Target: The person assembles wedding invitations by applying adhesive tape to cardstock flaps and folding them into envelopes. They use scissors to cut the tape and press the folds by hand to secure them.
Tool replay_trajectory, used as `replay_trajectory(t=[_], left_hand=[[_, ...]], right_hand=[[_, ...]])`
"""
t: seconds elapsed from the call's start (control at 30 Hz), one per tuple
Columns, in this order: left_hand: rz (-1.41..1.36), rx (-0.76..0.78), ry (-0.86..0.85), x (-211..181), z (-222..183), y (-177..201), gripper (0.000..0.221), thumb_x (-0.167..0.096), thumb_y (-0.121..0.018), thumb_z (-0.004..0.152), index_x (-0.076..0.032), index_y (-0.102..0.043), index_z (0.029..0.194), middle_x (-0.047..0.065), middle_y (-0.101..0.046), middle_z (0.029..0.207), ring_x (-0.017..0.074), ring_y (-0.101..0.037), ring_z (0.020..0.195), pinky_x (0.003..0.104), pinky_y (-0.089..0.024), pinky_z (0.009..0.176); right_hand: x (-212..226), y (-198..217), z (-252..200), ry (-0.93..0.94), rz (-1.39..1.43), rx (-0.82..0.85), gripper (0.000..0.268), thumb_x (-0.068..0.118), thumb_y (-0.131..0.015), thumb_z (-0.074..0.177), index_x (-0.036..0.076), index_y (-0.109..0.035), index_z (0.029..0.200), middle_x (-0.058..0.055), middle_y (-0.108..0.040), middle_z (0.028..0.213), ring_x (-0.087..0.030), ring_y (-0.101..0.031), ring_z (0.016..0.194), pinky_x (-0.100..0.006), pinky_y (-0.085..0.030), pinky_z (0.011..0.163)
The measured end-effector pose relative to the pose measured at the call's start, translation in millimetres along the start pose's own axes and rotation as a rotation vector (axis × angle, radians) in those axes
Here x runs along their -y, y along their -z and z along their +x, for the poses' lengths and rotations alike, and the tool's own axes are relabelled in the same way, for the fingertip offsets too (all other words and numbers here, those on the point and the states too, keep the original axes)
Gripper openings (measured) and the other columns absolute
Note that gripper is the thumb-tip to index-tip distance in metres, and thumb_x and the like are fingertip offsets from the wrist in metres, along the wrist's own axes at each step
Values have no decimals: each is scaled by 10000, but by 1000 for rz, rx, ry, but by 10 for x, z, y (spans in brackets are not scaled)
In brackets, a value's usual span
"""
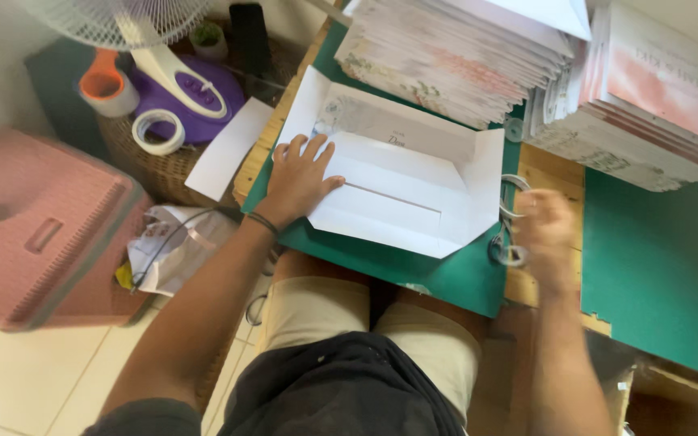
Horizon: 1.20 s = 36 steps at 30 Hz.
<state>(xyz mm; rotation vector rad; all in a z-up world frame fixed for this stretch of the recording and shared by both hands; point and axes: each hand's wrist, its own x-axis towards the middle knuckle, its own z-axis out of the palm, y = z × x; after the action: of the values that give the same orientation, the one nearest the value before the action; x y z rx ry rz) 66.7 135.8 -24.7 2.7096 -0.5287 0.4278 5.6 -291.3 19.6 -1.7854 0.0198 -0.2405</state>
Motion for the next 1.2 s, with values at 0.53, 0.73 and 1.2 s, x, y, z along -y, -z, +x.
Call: replay_trajectory(t=[0.53,0.73,1.2], left_hand=[[-1,-63,-30,4,-29,8,661,-472,-681,928,-7,-589,1388,109,-495,1494,351,-407,1313,509,-291,1085],[5,-68,-4,3,-30,-45,652,-476,-687,915,-30,-595,1382,111,-490,1499,358,-398,1325,517,-286,1089],[-23,-35,24,-16,-24,-4,667,-482,-679,921,-34,-570,1402,112,-466,1522,364,-385,1339,523,-277,1103]], right_hand=[[455,-2546,-553,567,-518,424,131,242,-742,900,114,-727,922,-29,-685,956,-296,-684,707,-416,-548,619],[459,-2619,-634,580,-574,415,121,183,-697,936,67,-707,966,-68,-684,969,-341,-678,730,-444,-540,618],[394,-2409,-435,522,-347,578,148,150,-752,884,106,-759,1025,-59,-693,932,-286,-720,791,-374,-581,704]])
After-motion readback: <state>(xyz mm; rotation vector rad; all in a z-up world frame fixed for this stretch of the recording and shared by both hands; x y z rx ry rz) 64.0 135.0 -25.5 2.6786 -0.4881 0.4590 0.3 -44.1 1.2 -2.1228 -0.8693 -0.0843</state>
